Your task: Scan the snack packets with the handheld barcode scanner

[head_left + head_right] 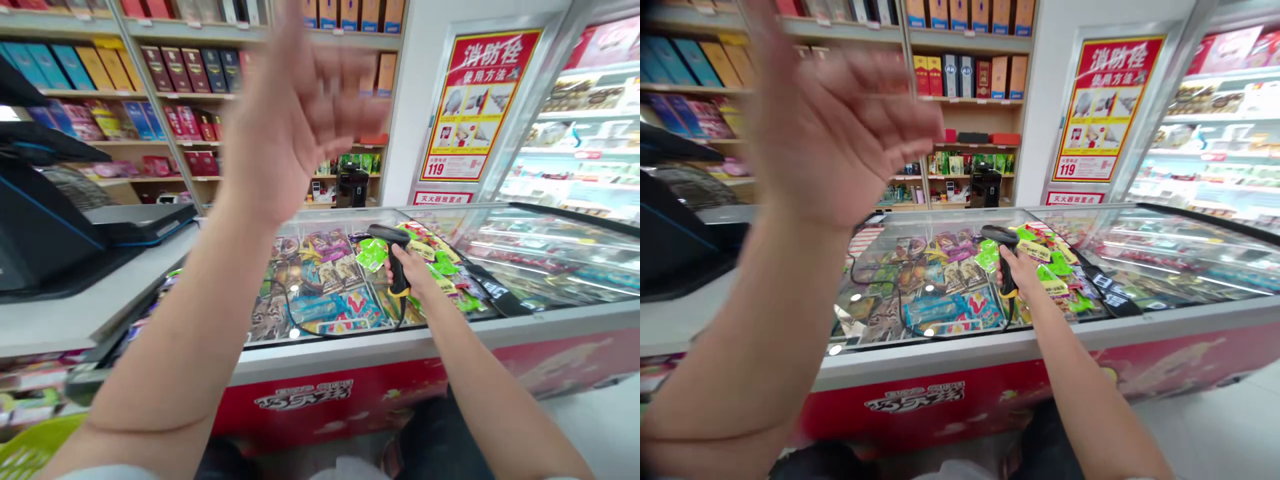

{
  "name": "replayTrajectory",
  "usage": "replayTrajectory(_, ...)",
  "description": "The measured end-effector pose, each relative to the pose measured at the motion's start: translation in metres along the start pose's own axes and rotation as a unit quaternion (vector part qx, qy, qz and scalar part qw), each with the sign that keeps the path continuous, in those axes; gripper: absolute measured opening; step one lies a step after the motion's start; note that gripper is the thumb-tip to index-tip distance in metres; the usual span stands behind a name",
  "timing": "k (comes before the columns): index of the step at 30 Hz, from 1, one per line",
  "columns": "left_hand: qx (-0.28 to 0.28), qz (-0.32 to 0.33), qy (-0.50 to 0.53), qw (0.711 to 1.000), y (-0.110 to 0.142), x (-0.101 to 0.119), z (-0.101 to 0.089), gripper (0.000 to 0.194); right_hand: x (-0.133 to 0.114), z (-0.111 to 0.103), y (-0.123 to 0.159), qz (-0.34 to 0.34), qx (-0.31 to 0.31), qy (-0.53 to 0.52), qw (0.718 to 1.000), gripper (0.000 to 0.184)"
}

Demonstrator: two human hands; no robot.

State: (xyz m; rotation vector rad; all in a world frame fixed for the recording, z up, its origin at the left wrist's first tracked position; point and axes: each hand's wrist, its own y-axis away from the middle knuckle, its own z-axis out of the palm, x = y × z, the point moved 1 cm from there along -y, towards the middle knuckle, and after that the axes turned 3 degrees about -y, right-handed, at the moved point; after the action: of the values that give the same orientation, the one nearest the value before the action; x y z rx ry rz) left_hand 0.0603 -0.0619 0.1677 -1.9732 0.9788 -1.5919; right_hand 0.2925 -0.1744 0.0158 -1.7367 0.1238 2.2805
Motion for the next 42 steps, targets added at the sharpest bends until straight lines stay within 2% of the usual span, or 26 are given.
replayTrajectory(2,-0.074,-0.040,-0.047,0.995,0.019,-0.014,0.045,0.049,0.001,-0.005,0.003,-0.010,0.033,-0.017,0.999,0.046)
replayTrajectory(4,-0.127,-0.142,-0.124,0.974,0.044,-0.044,0.091,0.045,0.003,-0.010,0.004,-0.022,0.053,-0.034,0.998,0.047)
replayTrajectory(5,-0.106,-0.175,-0.134,0.970,0.055,-0.061,0.111,0.044,0.004,-0.011,0.005,-0.030,0.060,-0.037,0.997,0.046)
replayTrajectory(7,-0.031,-0.217,-0.144,0.965,0.070,-0.097,0.142,0.045,0.006,-0.014,0.004,-0.040,0.072,-0.034,0.996,0.045)
replayTrajectory(9,0.023,-0.262,-0.155,0.952,0.077,-0.128,0.160,0.043,0.009,-0.015,0.003,-0.041,0.077,-0.034,0.996,0.044)
replayTrajectory(10,0.032,-0.282,-0.168,0.944,0.077,-0.140,0.165,0.044,0.009,-0.015,0.002,-0.039,0.076,-0.035,0.996,0.044)
replayTrajectory(12,0.030,-0.300,-0.187,0.935,0.075,-0.157,0.170,0.044,0.011,-0.015,0.001,-0.040,0.073,-0.041,0.996,0.044)
replayTrajectory(14,0.003,-0.309,-0.179,0.934,0.071,-0.167,0.169,0.041,0.013,-0.015,-0.001,-0.038,0.062,-0.045,0.996,0.045)
replayTrajectory(16,-0.019,-0.314,-0.123,0.941,0.068,-0.175,0.165,0.036,0.015,-0.012,-0.005,-0.032,0.048,-0.048,0.997,0.045)
replayTrajectory(17,-0.011,-0.314,-0.080,0.946,0.067,-0.178,0.161,0.033,0.016,-0.010,-0.007,-0.031,0.043,-0.048,0.997,0.045)
replayTrajectory(18,0.012,-0.311,-0.036,0.950,0.066,-0.181,0.156,0.030,0.016,-0.008,-0.011,-0.030,0.039,-0.047,0.998,0.045)
replayTrajectory(20,0.097,-0.297,0.028,0.950,0.066,-0.188,0.143,0.025,0.015,-0.001,-0.019,-0.028,0.024,-0.039,0.999,0.044)
replayTrajectory(22,0.176,-0.283,0.044,0.942,0.067,-0.195,0.130,0.021,0.013,0.008,-0.029,-0.014,-0.011,-0.020,1.000,0.043)
replayTrajectory(24,0.223,-0.271,0.040,0.935,0.068,-0.201,0.119,0.017,0.012,0.014,-0.037,0.011,-0.058,-0.001,0.998,0.042)
replayTrajectory(26,0.238,-0.264,0.041,0.934,0.069,-0.205,0.115,0.014,0.013,0.015,-0.041,0.038,-0.092,0.020,0.995,0.041)
replayTrajectory(30,0.213,-0.258,0.073,0.939,0.073,-0.205,0.122,0.016,0.018,0.004,-0.034,0.072,-0.128,0.065,0.987,0.039)
replayTrajectory(34,0.197,-0.252,0.152,0.935,0.075,-0.200,0.135,0.012,0.020,-0.003,-0.022,0.090,-0.130,0.082,0.984,0.037)
replayTrajectory(42,0.234,-0.255,0.219,0.912,0.076,-0.203,0.138,0.017,0.021,0.003,-0.017,0.106,-0.121,0.115,0.980,0.036)
